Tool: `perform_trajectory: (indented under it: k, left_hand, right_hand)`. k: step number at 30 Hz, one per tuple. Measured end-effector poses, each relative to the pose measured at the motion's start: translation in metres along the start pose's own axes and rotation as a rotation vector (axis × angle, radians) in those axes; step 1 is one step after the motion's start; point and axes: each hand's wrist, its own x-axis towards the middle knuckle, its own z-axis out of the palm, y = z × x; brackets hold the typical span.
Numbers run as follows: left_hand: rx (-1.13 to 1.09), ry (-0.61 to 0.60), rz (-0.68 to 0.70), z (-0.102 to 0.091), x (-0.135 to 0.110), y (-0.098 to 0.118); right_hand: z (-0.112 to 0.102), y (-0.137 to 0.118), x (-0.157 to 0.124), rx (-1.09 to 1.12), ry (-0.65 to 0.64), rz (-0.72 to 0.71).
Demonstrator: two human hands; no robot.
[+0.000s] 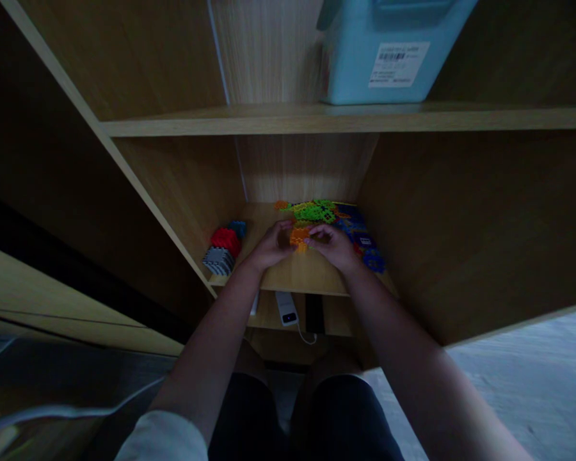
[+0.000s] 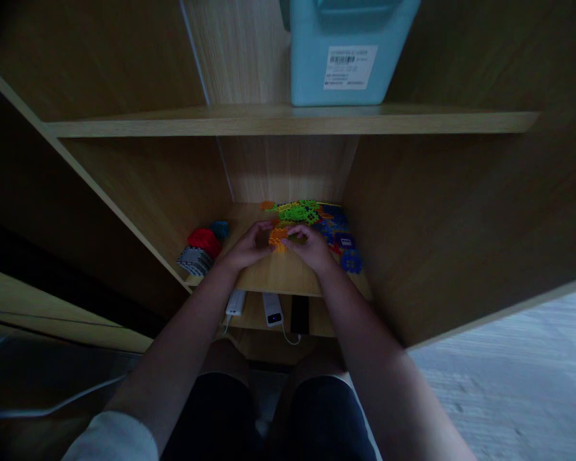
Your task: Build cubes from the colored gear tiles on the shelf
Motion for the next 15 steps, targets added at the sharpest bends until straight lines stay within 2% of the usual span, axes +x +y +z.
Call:
perform_trajectory:
  k: [7, 15]
  left_hand:
    - [-0.076, 0.004, -0.023, 0.0010, -0.0007, -0.0001]
    - [-0.032, 0.013, -0.011, 0.0011, -0.0017, 0.0042]
  right_hand:
    - [-0.0006, 0.0017, -0.0009, -0.057, -0.037, -0.023]
    - [-0.0013, 0.0004, -0.0020, -0.094, -0.059, -0.020]
